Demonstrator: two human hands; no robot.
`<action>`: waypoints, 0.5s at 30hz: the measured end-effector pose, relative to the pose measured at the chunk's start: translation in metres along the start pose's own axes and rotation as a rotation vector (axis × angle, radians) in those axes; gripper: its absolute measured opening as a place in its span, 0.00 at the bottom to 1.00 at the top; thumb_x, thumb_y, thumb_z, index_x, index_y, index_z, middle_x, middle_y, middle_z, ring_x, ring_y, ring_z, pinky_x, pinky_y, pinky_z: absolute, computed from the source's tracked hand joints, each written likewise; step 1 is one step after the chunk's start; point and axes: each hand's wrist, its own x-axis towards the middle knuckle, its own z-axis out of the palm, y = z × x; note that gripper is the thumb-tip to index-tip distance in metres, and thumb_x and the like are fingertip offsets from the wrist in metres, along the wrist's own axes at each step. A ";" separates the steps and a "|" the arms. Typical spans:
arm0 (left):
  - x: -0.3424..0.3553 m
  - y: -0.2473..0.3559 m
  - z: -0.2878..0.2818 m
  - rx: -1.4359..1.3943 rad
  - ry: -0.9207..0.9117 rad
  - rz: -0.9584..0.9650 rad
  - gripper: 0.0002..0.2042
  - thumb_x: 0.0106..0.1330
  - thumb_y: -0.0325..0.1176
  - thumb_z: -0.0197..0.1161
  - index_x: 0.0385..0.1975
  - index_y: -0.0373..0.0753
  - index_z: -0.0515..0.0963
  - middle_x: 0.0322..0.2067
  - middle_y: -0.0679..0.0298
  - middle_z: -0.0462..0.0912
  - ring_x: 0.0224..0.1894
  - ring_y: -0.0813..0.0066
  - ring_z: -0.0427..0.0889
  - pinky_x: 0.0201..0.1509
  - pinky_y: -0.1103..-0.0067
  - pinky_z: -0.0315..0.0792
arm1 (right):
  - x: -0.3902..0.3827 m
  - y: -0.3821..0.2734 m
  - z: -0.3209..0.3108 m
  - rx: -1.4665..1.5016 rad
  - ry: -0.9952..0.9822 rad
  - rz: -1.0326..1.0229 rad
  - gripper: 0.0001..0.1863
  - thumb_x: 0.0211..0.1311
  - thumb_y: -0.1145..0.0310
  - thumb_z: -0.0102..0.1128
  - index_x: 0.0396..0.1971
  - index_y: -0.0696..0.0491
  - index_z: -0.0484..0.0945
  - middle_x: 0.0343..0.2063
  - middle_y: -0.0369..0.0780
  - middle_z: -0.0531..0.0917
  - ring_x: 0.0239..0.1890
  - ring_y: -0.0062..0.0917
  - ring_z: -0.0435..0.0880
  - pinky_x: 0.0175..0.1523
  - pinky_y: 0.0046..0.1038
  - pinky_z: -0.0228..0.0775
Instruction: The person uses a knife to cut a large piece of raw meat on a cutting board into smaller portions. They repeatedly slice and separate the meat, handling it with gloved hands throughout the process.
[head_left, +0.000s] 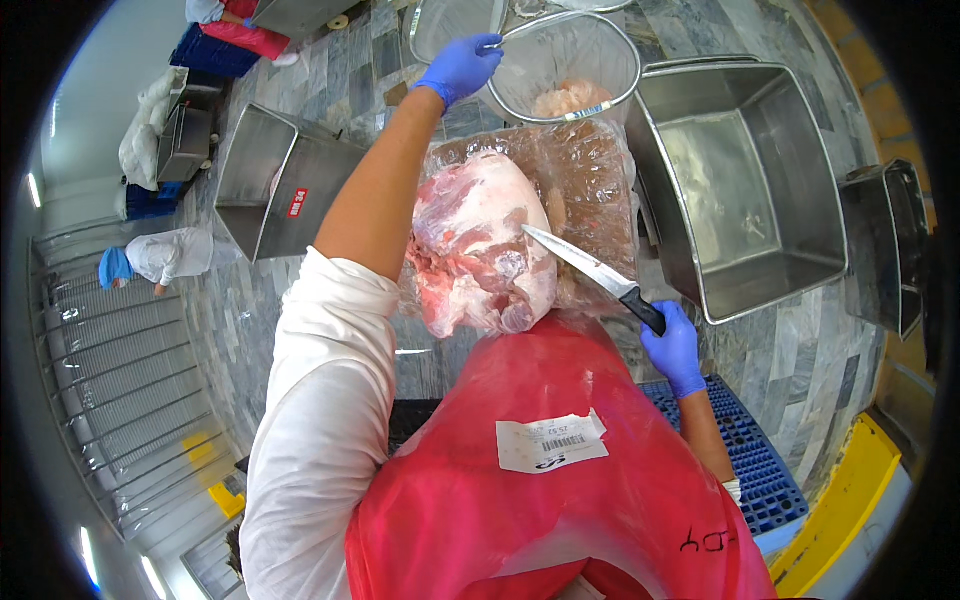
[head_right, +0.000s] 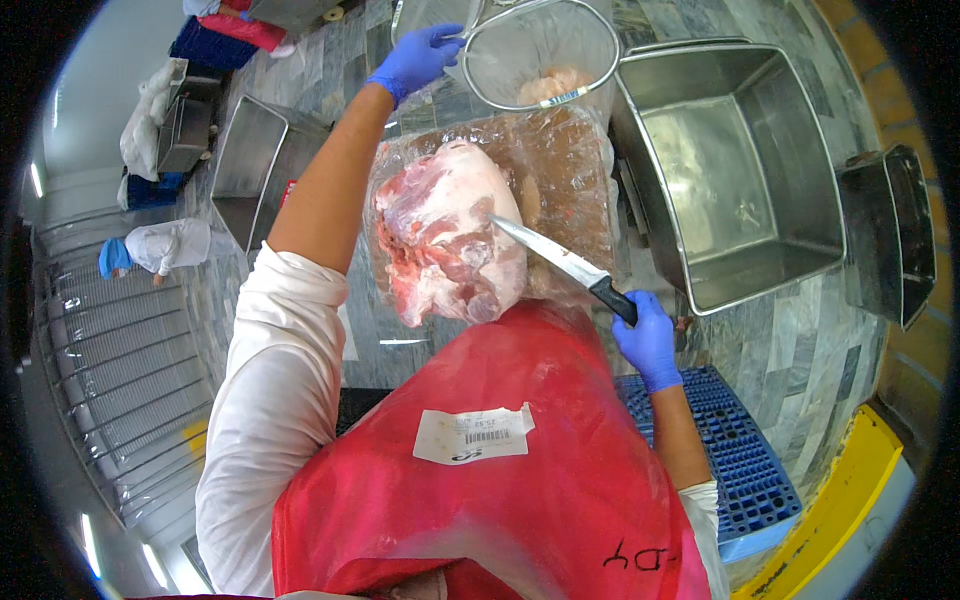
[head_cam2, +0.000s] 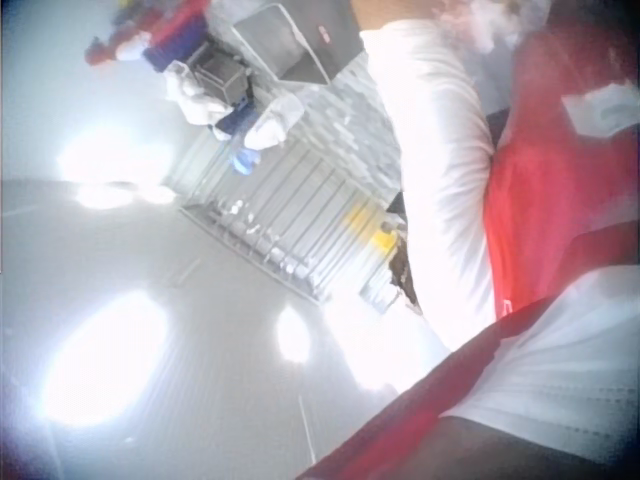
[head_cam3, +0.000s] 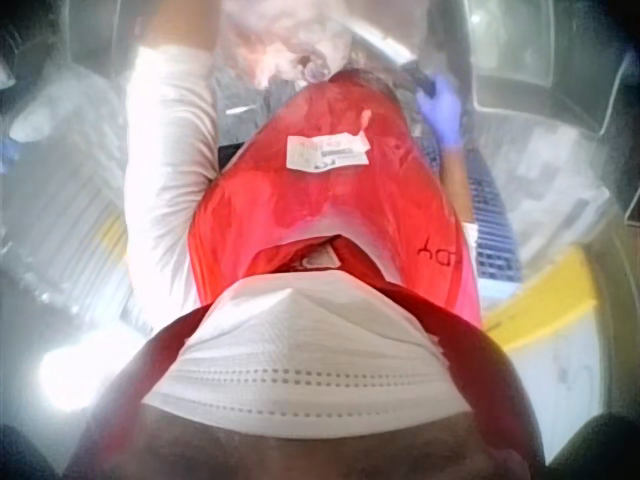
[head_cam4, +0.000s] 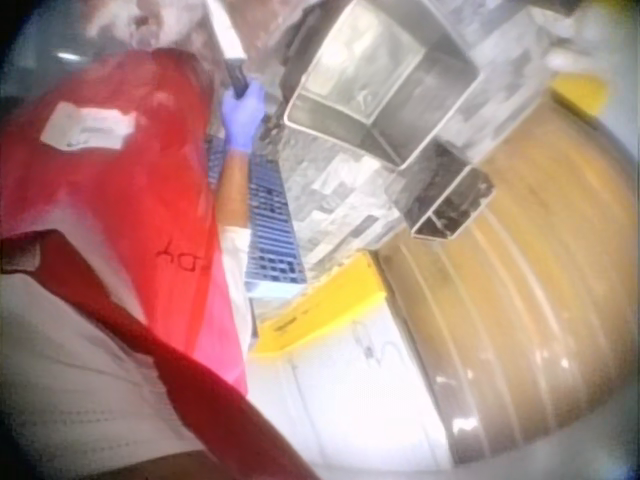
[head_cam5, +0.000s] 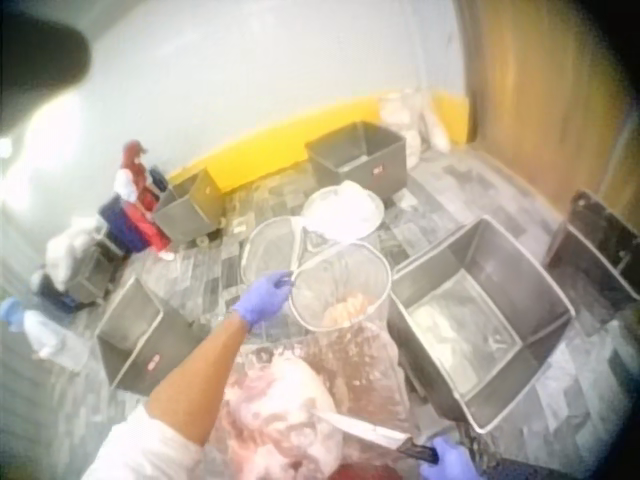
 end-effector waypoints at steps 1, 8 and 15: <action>-0.006 0.007 -0.003 -0.020 -0.024 -0.004 0.24 0.73 0.36 0.65 0.66 0.34 0.76 0.52 0.58 0.88 0.45 0.72 0.87 0.53 0.76 0.80 | 0.000 0.003 0.000 0.001 0.008 0.003 0.16 0.55 0.71 0.69 0.44 0.57 0.79 0.38 0.51 0.84 0.41 0.50 0.86 0.47 0.43 0.78; -0.116 -0.018 -0.019 0.184 0.158 -0.072 0.23 0.72 0.39 0.67 0.63 0.34 0.78 0.48 0.54 0.90 0.47 0.70 0.88 0.57 0.73 0.79 | 0.021 0.011 -0.002 -0.011 0.011 -0.040 0.16 0.56 0.70 0.70 0.44 0.57 0.80 0.37 0.50 0.85 0.39 0.46 0.87 0.46 0.40 0.78; -0.356 -0.116 0.064 0.169 0.666 -0.533 0.27 0.69 0.44 0.69 0.59 0.28 0.77 0.54 0.49 0.85 0.55 0.56 0.84 0.57 0.66 0.78 | 0.053 0.001 0.001 -0.007 0.026 -0.138 0.15 0.57 0.71 0.70 0.43 0.58 0.80 0.35 0.49 0.84 0.36 0.42 0.86 0.44 0.38 0.77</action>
